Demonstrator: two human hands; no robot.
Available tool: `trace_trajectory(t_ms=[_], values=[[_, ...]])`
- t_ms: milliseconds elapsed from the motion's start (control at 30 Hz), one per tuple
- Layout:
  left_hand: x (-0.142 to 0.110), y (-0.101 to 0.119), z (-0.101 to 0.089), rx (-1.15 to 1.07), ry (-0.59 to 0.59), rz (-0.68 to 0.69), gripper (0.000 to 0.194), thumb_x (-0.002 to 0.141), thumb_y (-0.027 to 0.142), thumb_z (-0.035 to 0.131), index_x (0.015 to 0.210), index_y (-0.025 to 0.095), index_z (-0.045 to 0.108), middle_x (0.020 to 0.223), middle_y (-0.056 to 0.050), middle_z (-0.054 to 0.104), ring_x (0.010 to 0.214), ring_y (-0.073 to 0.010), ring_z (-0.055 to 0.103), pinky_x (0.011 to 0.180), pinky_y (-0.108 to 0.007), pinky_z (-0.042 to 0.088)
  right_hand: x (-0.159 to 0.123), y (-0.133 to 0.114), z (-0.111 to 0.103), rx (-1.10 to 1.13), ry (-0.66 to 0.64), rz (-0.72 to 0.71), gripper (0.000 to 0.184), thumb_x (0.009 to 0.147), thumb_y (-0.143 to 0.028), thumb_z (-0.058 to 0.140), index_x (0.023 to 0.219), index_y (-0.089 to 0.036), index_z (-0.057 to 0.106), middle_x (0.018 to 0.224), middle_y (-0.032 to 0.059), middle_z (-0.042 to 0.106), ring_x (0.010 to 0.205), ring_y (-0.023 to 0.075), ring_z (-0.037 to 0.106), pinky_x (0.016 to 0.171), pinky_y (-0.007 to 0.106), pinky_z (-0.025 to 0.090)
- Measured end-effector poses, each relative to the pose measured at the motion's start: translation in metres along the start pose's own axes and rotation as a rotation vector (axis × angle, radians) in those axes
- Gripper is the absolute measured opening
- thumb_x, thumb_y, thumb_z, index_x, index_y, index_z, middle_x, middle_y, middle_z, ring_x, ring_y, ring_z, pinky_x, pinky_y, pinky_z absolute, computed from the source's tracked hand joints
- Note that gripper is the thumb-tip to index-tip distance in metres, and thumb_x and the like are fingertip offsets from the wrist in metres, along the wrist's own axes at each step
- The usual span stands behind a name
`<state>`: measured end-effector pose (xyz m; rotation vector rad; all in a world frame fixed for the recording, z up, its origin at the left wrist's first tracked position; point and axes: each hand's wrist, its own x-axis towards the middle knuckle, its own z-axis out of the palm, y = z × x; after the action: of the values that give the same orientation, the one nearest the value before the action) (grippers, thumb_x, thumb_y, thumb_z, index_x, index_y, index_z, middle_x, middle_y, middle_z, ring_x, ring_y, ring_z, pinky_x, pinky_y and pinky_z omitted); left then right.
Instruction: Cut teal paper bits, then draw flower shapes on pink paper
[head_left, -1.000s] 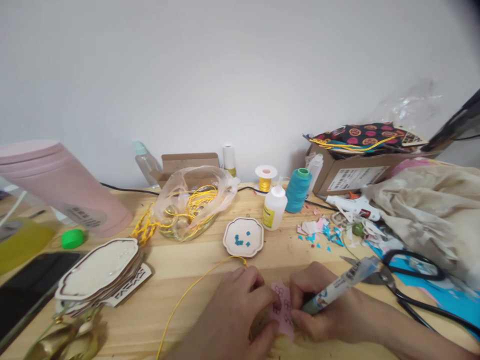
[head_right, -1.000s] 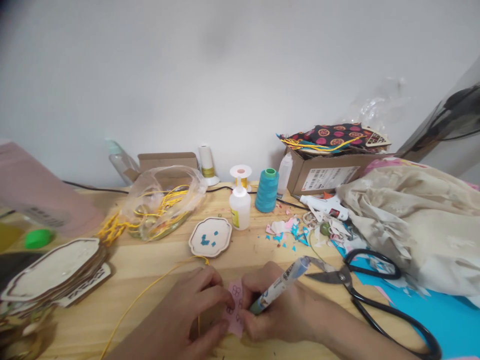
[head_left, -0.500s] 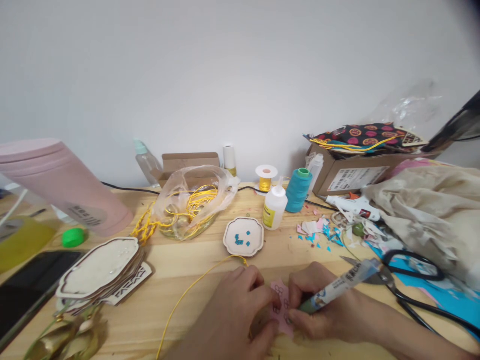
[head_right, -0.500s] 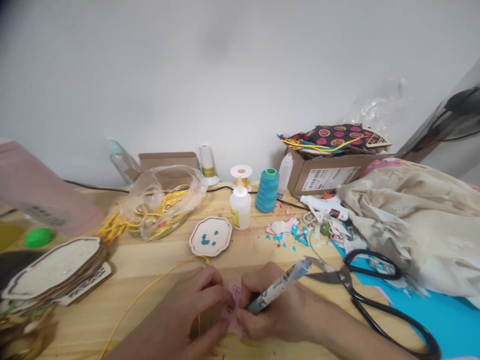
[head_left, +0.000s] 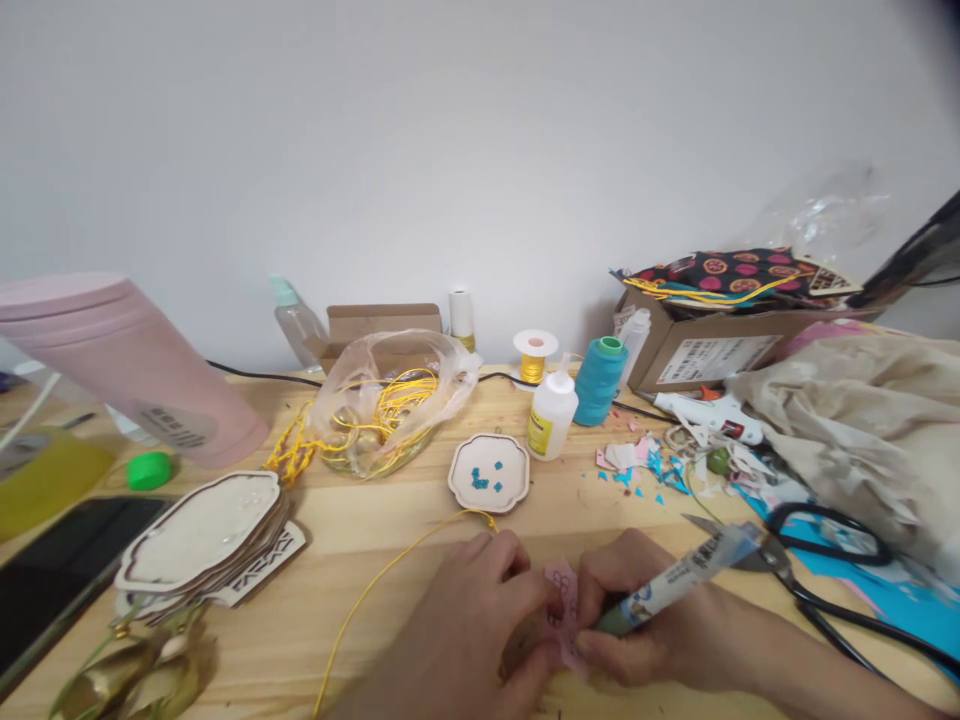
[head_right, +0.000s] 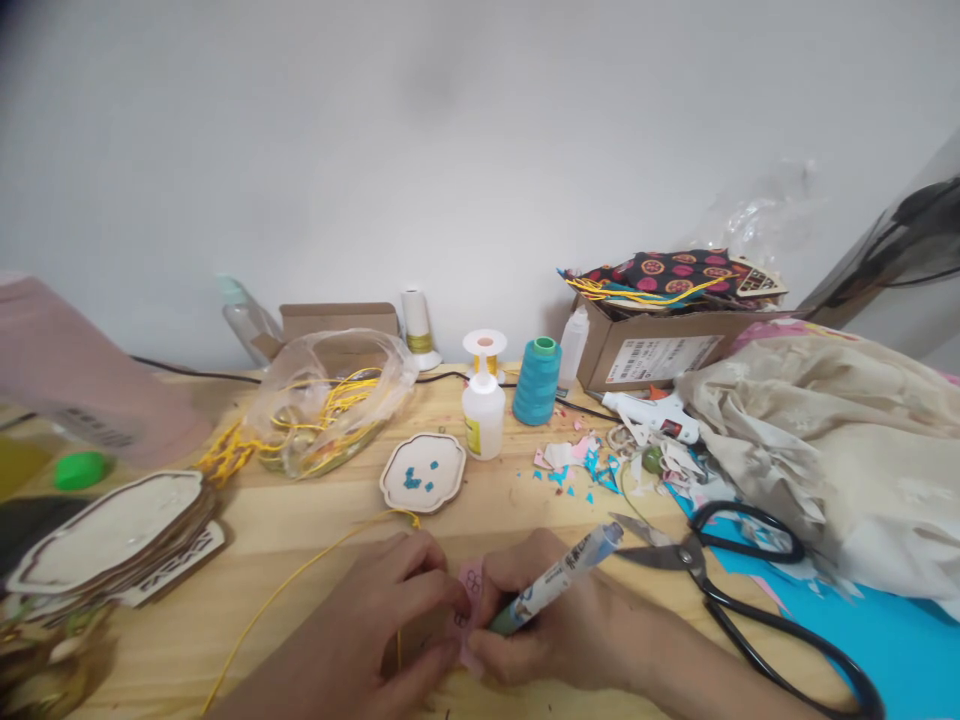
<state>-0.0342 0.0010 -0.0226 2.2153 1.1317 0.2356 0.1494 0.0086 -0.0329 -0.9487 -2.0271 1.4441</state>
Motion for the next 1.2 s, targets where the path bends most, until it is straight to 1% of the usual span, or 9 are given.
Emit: trace_trajectory(t_ms=[133, 267, 467, 633, 867, 1000, 1200], values=[[-0.0008, -0.0014, 0.0012, -0.014, 0.012, 0.008, 0.011, 0.075, 0.021, 0.05, 0.082, 0.022, 0.058, 0.09, -0.003, 0.053, 0.085, -0.0185, 0.047, 0.072, -0.032, 0.039, -0.0017, 0.0023, -0.0001, 0.014, 0.008, -0.001, 0.015, 0.069, -0.014, 0.058, 0.055, -0.013, 0.054, 0.057, -0.0016, 0.057, 0.045, 0.0067, 0.042, 0.04, 0.015, 0.032], [-0.0007, -0.0019, 0.0006, -0.024, -0.005, 0.002, 0.012, 0.075, 0.02, 0.051, 0.083, 0.023, 0.059, 0.09, -0.003, 0.053, 0.086, -0.0182, 0.048, 0.073, -0.032, 0.039, -0.0007, 0.0031, 0.0, -0.002, 0.03, -0.027, 0.018, 0.069, -0.016, 0.059, 0.053, -0.013, 0.052, 0.053, -0.0026, 0.055, 0.043, 0.0059, 0.04, 0.038, 0.015, 0.029], [-0.001, -0.0008, -0.0002, -0.034, -0.014, -0.014, 0.011, 0.075, 0.023, 0.052, 0.083, 0.023, 0.059, 0.09, -0.003, 0.053, 0.086, -0.0186, 0.048, 0.073, -0.032, 0.039, 0.0003, 0.0014, 0.0008, 0.023, 0.024, -0.027, 0.019, 0.067, -0.011, 0.057, 0.051, -0.014, 0.047, 0.053, -0.0033, 0.053, 0.043, 0.0055, 0.039, 0.038, 0.014, 0.029], [-0.0006, -0.0023, 0.002, -0.034, -0.006, -0.008, 0.011, 0.075, 0.023, 0.051, 0.083, 0.023, 0.059, 0.091, -0.003, 0.053, 0.086, -0.0193, 0.047, 0.074, -0.033, 0.039, -0.0004, 0.0038, 0.0012, 0.01, 0.017, -0.018, 0.015, 0.067, -0.01, 0.058, 0.054, -0.013, 0.051, 0.054, -0.0029, 0.055, 0.044, 0.0057, 0.041, 0.039, 0.014, 0.029], [-0.0007, -0.0021, 0.0019, -0.029, 0.001, 0.0, 0.009, 0.074, 0.022, 0.052, 0.081, 0.023, 0.058, 0.089, -0.003, 0.053, 0.085, -0.0188, 0.047, 0.073, -0.033, 0.038, 0.0037, 0.0009, 0.0012, 0.024, 0.03, 0.014, 0.018, 0.068, -0.013, 0.06, 0.053, -0.013, 0.052, 0.055, -0.0014, 0.056, 0.044, 0.0061, 0.041, 0.039, 0.014, 0.031], [-0.0007, -0.0032, 0.0024, -0.043, 0.002, 0.008, 0.01, 0.074, 0.021, 0.052, 0.082, 0.023, 0.058, 0.09, -0.002, 0.052, 0.086, -0.0182, 0.048, 0.072, -0.032, 0.038, 0.0012, 0.0022, 0.0022, -0.046, 0.061, -0.011, 0.019, 0.07, -0.017, 0.06, 0.052, -0.013, 0.054, 0.053, -0.0019, 0.057, 0.042, 0.0057, 0.042, 0.039, 0.014, 0.033], [-0.0011, -0.0041, 0.0025, -0.053, -0.012, -0.005, 0.01, 0.073, 0.023, 0.053, 0.082, 0.023, 0.058, 0.091, -0.003, 0.053, 0.086, -0.0189, 0.048, 0.073, -0.033, 0.039, 0.0, 0.0054, 0.0013, -0.082, 0.072, -0.018, 0.016, 0.068, -0.011, 0.059, 0.053, -0.013, 0.054, 0.05, -0.0045, 0.055, 0.041, 0.0049, 0.04, 0.037, 0.012, 0.031]])
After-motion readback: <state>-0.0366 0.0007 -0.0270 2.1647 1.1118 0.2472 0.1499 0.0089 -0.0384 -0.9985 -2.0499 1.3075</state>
